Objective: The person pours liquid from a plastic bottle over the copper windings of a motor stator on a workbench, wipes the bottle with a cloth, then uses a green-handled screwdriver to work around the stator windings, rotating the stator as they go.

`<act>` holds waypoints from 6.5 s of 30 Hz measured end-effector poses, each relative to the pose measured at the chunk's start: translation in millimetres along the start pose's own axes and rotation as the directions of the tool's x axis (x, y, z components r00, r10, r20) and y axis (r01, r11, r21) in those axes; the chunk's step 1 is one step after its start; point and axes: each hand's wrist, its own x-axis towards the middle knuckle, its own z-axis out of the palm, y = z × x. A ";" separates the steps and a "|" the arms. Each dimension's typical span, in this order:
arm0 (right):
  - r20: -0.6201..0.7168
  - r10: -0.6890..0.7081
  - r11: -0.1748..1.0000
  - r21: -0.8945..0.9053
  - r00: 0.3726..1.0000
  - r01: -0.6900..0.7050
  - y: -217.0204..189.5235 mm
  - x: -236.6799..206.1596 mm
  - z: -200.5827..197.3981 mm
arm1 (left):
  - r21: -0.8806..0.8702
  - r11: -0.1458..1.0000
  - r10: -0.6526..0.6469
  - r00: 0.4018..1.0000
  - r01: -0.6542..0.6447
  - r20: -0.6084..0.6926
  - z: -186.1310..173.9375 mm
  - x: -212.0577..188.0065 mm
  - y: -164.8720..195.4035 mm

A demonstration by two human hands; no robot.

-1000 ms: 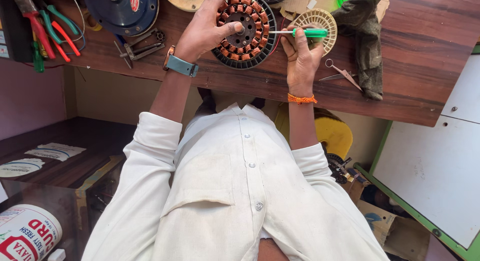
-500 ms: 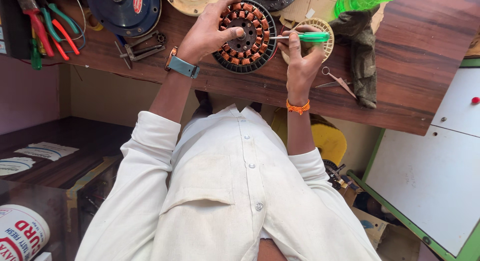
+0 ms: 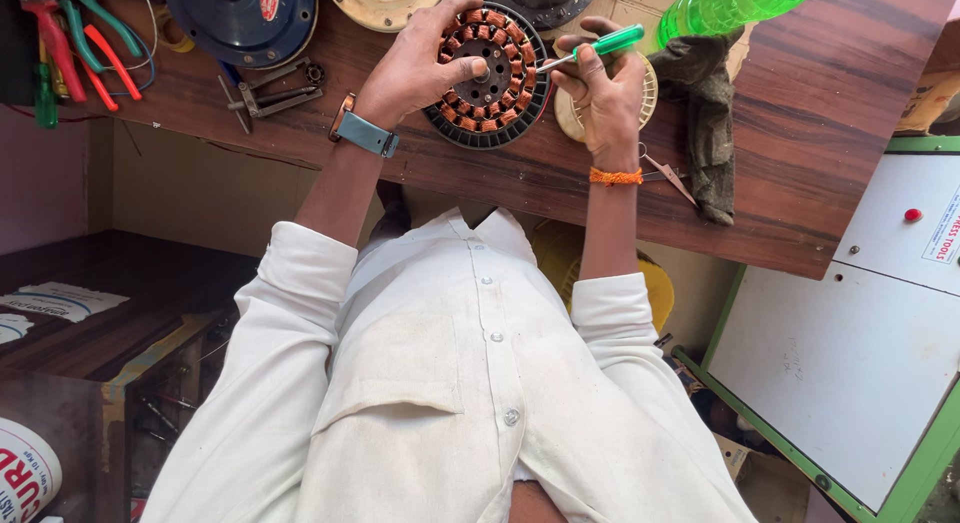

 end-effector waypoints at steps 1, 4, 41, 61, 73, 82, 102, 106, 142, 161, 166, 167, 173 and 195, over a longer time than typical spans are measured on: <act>0.009 0.006 0.999 -0.043 1.000 -0.006 -0.7 0.3 -0.4 | -0.022 1.000 -0.018 1.000 0.018 0.004 0.2 0.0 0.0; -0.086 0.039 0.992 -0.118 0.996 -0.049 -2.4 -4.2 -0.3 | 0.018 0.999 -0.042 0.999 0.042 0.013 0.3 0.2 -0.7; -0.272 0.021 0.939 0.335 0.962 0.075 7.7 -76.7 -17.8 | -0.580 0.792 -0.241 0.970 0.191 -0.009 10.4 -52.0 -31.8; -0.302 -0.100 0.965 0.203 0.948 0.166 31.4 -100.6 14.3 | 0.050 0.998 0.024 0.969 -0.038 0.245 -18.1 5.6 8.5; -0.356 -0.132 0.986 -0.139 0.925 0.087 16.2 -111.2 44.3 | 0.061 0.998 -0.029 0.964 0.013 0.265 -15.0 8.5 16.8; -0.300 -0.147 0.981 -0.167 0.943 0.100 -0.1 -92.3 33.3 | 0.035 0.997 0.053 0.969 -0.063 0.239 -11.2 7.2 17.8; 0.008 -0.245 0.831 -0.513 0.970 0.214 -15.4 -74.0 14.0 | 0.089 0.995 0.023 0.971 -0.045 0.238 -7.1 9.5 17.7; -0.219 -0.297 0.941 -0.231 0.929 0.247 -5.6 -72.5 4.8 | 0.052 0.998 -0.033 0.972 0.022 0.233 -4.4 8.5 20.3; 0.095 -0.296 0.854 -0.420 0.950 0.308 -15.9 -54.9 9.7 | 0.148 0.989 -0.059 0.966 0.022 0.250 -5.2 13.8 15.7; -0.099 -0.271 0.916 -0.333 0.957 0.225 -8.9 -72.2 14.9 | -0.676 0.642 -0.437 0.897 0.363 0.067 -3.2 -24.6 -6.2; -0.259 -0.098 0.984 0.121 0.961 0.133 -6.3 -88.2 -10.9 | -0.770 0.467 -0.595 0.799 0.434 0.090 25.0 -80.3 9.2; -0.255 -0.096 0.982 0.132 0.962 0.133 -5.7 -90.1 -13.8 | -0.719 0.516 -0.582 0.806 0.466 0.105 25.8 -81.6 11.9; -0.248 -0.171 0.971 0.120 0.954 0.205 12.3 -91.2 -9.9 | -0.313 0.861 -0.270 0.881 0.401 0.387 -35.3 -20.6 -13.7; -0.302 -0.286 0.941 -0.268 0.909 0.206 21.9 -105.9 45.0 | 0.188 0.966 0.127 0.962 -0.175 0.244 -2.9 7.2 -16.2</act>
